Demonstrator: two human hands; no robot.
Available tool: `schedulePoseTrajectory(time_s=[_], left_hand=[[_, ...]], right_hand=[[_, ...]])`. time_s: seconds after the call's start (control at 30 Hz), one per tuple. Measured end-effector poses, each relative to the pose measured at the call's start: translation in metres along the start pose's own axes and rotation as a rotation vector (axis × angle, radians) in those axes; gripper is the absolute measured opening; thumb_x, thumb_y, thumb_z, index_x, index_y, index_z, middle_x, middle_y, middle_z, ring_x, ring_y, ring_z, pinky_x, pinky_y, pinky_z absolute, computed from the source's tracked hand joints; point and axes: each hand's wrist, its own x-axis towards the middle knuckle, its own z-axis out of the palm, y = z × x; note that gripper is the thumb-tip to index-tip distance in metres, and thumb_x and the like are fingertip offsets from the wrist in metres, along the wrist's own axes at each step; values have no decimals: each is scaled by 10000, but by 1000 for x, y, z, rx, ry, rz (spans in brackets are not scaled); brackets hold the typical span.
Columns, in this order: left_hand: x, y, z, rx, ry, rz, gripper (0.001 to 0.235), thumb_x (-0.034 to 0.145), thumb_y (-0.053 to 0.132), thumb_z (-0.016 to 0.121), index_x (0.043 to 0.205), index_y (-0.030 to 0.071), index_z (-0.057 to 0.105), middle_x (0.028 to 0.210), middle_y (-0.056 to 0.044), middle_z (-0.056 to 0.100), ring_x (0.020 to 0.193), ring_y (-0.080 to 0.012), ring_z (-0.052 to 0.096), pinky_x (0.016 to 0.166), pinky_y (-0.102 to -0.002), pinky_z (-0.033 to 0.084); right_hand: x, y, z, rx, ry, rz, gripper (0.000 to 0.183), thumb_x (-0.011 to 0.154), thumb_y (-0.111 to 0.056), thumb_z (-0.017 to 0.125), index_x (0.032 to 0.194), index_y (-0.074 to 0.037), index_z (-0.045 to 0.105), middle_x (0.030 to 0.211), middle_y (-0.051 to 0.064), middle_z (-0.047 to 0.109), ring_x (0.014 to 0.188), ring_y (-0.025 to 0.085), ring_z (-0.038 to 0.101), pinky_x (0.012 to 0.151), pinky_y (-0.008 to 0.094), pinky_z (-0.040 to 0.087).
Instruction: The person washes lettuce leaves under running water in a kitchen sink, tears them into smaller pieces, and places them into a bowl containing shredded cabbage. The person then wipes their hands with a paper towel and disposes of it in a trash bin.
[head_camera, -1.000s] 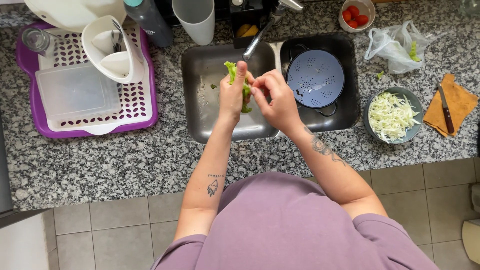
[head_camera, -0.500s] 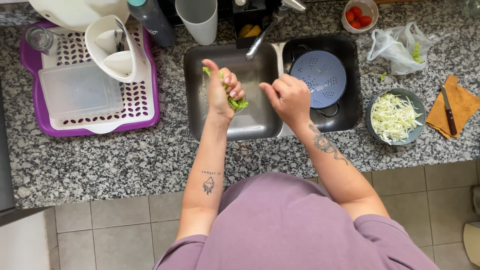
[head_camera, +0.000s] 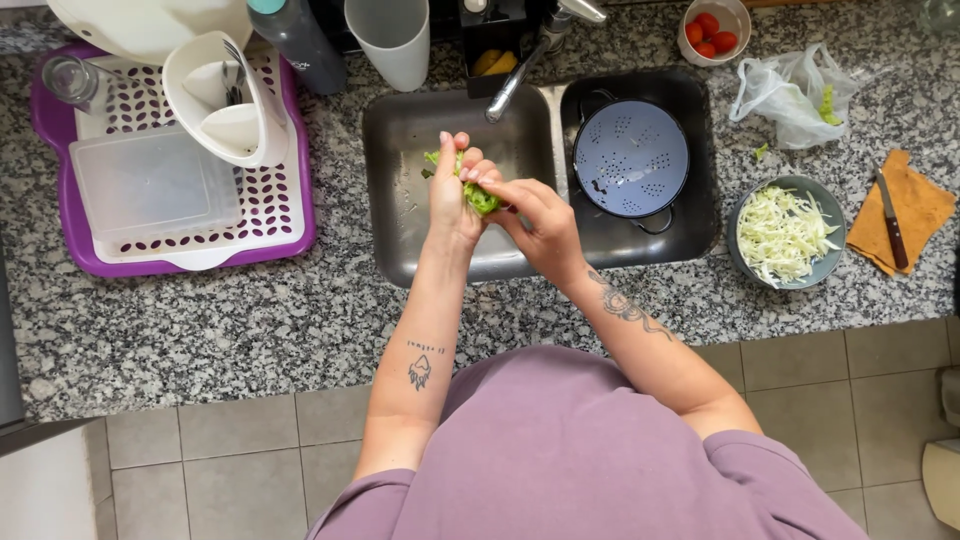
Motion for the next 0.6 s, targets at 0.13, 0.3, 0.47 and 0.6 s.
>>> schedulePoseTrajectory(time_s=[0.13, 0.3, 0.47, 0.6], left_hand=[[-11, -9, 10, 46, 53, 83, 205, 996, 294, 422, 1084, 110, 447, 609, 46, 338, 616, -72, 461, 647, -236, 465], [-13, -18, 7, 492, 71, 234, 314, 947, 320, 535, 1092, 49, 598, 840, -111, 689, 680, -138, 686, 587, -199, 573], [-23, -14, 24, 721, 81, 300, 572, 932, 521, 422, 857, 16, 681, 746, -176, 679, 681, -181, 683, 576, -272, 583], [-30, -18, 30, 1082, 110, 463, 284, 809, 386, 720, 778, 103, 715, 666, -45, 657, 643, -86, 584, 597, -259, 535]], right_hand=[[-2, 10, -2, -75, 20, -59, 178, 820, -108, 716, 998, -123, 717, 937, 31, 655, 841, 200, 654, 753, 301, 542], [8, 2, -3, -42, -4, 66, 133, 817, -45, 702, 925, -123, 711, 854, 40, 635, 792, 242, 650, 725, 345, 531], [19, -6, -5, 9, -5, 205, 126, 792, -5, 717, 874, -99, 716, 751, 59, 635, 697, 221, 641, 642, 301, 529], [28, -23, -7, 139, 58, 568, 212, 742, 49, 701, 862, -78, 580, 624, 74, 644, 516, 124, 616, 512, 265, 527]])
